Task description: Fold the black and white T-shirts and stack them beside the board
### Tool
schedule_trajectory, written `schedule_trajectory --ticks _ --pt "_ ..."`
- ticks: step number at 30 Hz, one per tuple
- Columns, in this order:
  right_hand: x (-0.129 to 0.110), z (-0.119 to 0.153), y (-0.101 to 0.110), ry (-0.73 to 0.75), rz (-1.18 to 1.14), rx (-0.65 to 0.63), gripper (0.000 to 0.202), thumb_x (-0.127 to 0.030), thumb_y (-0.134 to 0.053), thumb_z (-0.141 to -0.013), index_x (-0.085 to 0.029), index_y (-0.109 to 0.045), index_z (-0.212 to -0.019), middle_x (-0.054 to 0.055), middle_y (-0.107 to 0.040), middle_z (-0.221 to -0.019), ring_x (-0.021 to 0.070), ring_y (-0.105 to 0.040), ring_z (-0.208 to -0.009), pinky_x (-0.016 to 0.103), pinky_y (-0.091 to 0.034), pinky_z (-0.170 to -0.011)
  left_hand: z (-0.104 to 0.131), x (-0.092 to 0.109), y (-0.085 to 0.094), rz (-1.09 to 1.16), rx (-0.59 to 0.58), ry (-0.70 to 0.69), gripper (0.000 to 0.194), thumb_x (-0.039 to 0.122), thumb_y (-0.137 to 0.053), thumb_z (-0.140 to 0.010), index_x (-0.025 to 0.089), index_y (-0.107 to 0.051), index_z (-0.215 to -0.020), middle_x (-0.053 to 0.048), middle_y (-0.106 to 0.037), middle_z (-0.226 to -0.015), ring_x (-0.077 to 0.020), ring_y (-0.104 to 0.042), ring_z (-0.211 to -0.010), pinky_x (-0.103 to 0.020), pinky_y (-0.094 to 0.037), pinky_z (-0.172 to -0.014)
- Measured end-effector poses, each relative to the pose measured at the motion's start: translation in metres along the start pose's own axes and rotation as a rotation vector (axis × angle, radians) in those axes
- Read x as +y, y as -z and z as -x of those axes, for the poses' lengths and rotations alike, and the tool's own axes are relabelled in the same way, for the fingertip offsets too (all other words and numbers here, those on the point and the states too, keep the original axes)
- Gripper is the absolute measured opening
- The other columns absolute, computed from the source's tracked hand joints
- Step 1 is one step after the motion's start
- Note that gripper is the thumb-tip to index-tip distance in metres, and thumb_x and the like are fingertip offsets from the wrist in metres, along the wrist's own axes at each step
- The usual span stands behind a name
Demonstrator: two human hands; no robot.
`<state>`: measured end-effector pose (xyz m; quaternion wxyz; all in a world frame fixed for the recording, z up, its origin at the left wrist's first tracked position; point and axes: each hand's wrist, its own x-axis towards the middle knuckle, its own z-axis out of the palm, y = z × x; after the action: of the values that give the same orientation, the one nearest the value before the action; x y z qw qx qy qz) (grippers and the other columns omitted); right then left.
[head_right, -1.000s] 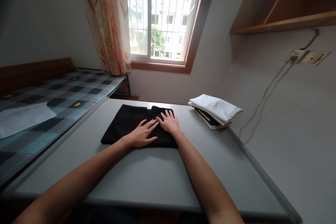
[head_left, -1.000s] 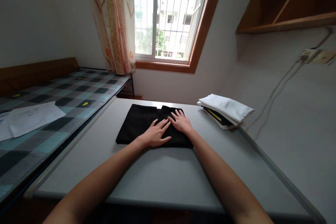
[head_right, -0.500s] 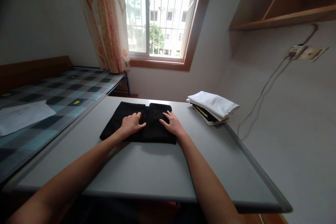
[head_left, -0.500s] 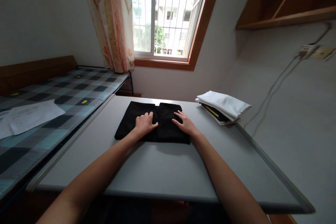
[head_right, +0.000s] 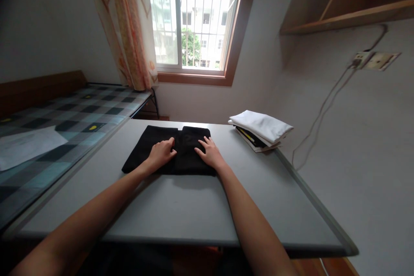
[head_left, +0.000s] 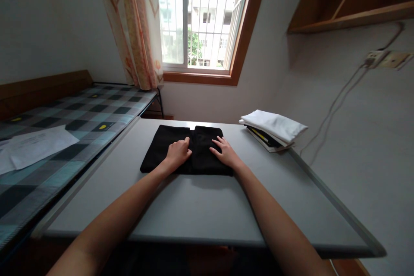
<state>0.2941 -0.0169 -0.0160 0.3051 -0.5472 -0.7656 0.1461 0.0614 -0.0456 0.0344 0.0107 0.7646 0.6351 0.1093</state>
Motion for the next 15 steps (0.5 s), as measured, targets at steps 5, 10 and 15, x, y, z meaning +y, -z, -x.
schedule_trajectory --ticks 5,10,15 --pt "-0.004 0.001 0.001 -0.021 0.044 -0.012 0.057 -0.049 -0.057 -0.087 -0.016 -0.059 -0.133 0.015 -0.041 -0.149 0.0315 -0.026 -0.144 0.048 -0.027 -0.115 -0.002 -0.003 -0.005 0.023 0.036 -0.040 0.018 0.022 -0.051 -0.083 0.021 -0.057 -0.101 -0.009 -0.070 -0.092 -0.0267 -0.068 -0.086 -0.031 -0.046 -0.071" --pt "-0.006 0.001 0.001 -0.031 0.075 -0.022 0.055 -0.048 -0.056 -0.087 -0.016 -0.059 -0.133 0.015 -0.041 -0.150 0.0308 -0.026 -0.143 0.047 -0.027 -0.115 -0.007 -0.008 -0.010 0.052 0.067 -0.135 0.014 0.021 -0.053 -0.082 0.021 -0.057 -0.095 -0.008 -0.070 -0.089 -0.0260 -0.068 -0.081 -0.030 -0.044 -0.067" --pt "-0.014 0.002 0.007 -0.114 0.109 0.096 0.054 -0.048 -0.050 -0.091 -0.018 -0.052 -0.136 0.013 -0.049 -0.144 0.0283 -0.042 -0.134 0.045 -0.035 -0.107 -0.009 -0.011 -0.010 0.088 0.095 -0.124 0.015 0.029 -0.048 -0.088 0.022 -0.061 -0.091 -0.006 -0.069 -0.084 -0.0244 -0.066 -0.076 -0.031 -0.043 -0.066"
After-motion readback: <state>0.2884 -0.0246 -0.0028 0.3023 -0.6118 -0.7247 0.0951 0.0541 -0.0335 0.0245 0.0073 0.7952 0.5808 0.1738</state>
